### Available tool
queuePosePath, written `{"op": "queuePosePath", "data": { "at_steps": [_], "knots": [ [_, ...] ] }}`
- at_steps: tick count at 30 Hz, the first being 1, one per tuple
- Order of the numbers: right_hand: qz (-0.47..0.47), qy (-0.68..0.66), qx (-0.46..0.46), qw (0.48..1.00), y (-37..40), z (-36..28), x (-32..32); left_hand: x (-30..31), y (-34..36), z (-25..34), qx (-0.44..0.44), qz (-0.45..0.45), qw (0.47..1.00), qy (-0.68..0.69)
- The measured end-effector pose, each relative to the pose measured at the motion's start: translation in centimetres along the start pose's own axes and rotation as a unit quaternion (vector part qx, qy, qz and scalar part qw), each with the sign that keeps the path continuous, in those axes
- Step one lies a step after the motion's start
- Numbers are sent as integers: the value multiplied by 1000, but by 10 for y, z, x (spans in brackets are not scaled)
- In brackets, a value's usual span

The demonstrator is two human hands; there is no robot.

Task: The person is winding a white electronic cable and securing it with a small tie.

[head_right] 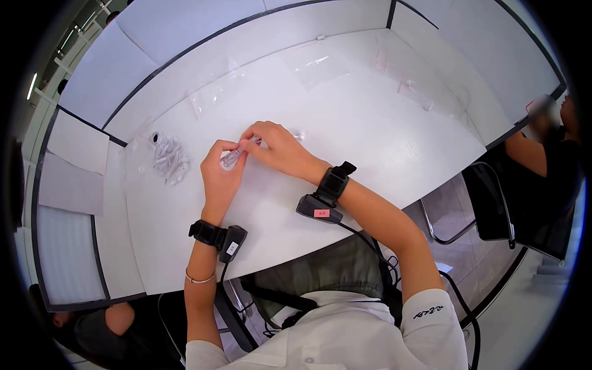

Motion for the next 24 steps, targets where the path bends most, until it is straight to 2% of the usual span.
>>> {"op": "queuePosePath", "data": {
  "at_steps": [3,6,9,11,12,13,14,16,19,22,24],
  "knots": [
    [-10,-93,-86,992,3,3,0,2,-1,-3,54,1,998,26],
    [-34,-113,-105,987,5,7,-2,2,1,-16,71,26,994,75],
    [-21,-144,-101,984,5,19,-5,0,2,-37,137,36,972,189],
    [-25,-95,-60,993,3,18,-6,-1,4,-45,199,29,944,263],
    [-28,-71,-39,996,2,15,-6,-1,4,-45,200,31,936,287],
    [-46,-42,-64,996,3,16,-8,-3,5,-49,222,33,925,305],
    [-58,10,-44,997,4,12,-9,-5,6,-53,243,36,914,323],
    [-82,58,-37,994,6,4,-11,-9,7,-56,251,16,899,358],
    [-79,93,-33,992,2,3,-8,-12,10,-57,269,11,887,374],
    [-58,102,26,993,4,-6,-8,-16,11,-55,283,7,866,412],
    [-52,114,23,992,4,-10,-8,-19,12,-59,291,6,859,421]
  ]
}}
Point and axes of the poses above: each hand's wrist, its own y-axis away from the middle knuckle, its own x-axis out of the back of the hand, z = x × y, the point moved 8 cm from there along -y, towards the middle knuckle, and after that the axes turned 2 degrees about -y, right-handed, at the moved point
